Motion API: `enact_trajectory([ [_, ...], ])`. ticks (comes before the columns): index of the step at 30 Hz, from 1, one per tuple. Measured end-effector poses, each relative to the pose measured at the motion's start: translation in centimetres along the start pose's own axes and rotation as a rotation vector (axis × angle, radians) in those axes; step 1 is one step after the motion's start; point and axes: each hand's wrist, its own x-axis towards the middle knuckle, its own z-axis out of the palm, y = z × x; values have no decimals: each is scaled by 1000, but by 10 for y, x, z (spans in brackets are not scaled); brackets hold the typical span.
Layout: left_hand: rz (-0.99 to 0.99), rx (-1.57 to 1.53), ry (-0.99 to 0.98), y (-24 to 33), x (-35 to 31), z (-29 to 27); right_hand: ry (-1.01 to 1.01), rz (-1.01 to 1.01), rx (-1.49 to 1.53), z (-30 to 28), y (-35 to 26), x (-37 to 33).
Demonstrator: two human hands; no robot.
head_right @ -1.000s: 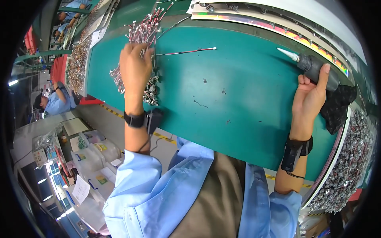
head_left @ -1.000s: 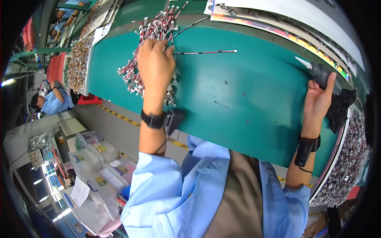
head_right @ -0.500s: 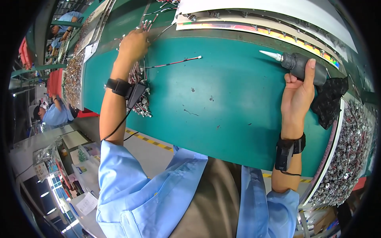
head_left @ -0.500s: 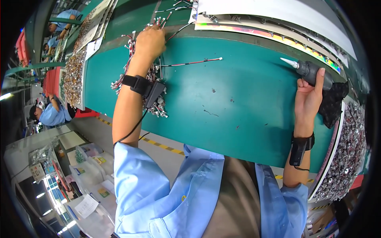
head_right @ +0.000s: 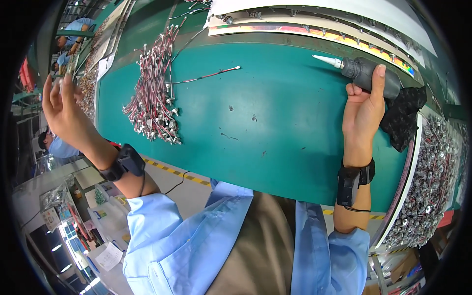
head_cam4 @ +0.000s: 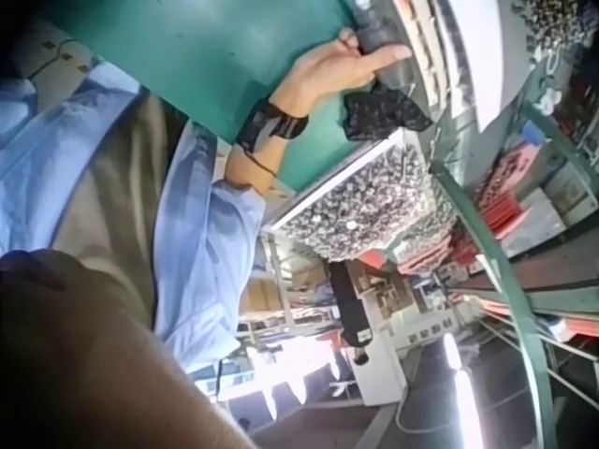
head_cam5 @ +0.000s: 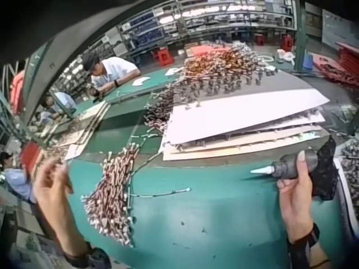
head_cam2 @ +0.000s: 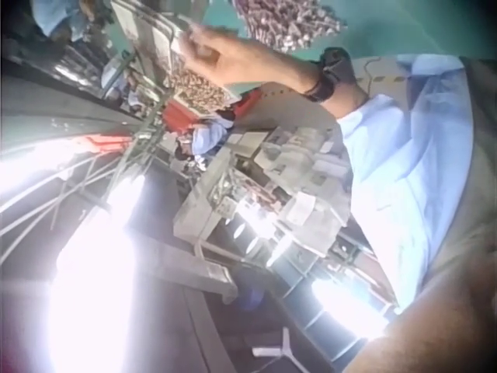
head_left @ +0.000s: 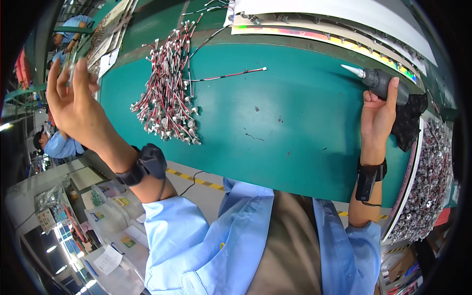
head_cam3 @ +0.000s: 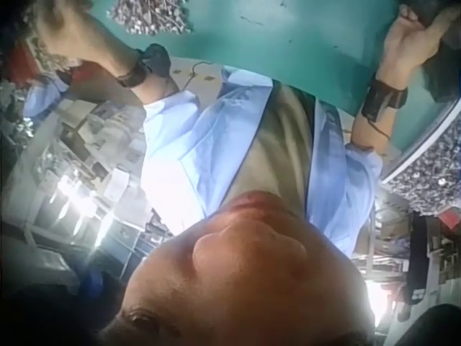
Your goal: The person picks up a wire assembly from a pile, applies glue to the connector using a squeeze bottle, and places it onto a white board. This process is repeated for several wire assemblies.
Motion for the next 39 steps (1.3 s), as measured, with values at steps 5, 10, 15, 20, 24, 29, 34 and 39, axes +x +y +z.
enact_trajectory([
  [5, -507, -83, -207, -23, -67, 6, -34, -3, 16, -2, -1, 1],
  [10, -834, -263, -316, -32, -148, 19, -46, 5, 23, -5, 1, 1],
  [15, -876, -168, -421, -21, -168, 25, -61, 20, 18, -2, 0, -3],
  [20, -1136, -667, -299, -7, -176, 48, -43, 22, 16, -3, 2, -6],
  [24, -1392, -1032, -262, 6, -186, 67, -120, 37, -55, -1, 2, -12],
  [29, -1479, -1347, -350, 3, -194, 77, -242, -5, -190, 7, 4, -26],
  [34, -1284, -1160, -459, 8, -197, 78, -289, -106, -257, 15, 14, -47],
  [39, -1032, -970, -503, 15, -200, 77, -345, -275, -360, 14, 18, -59],
])
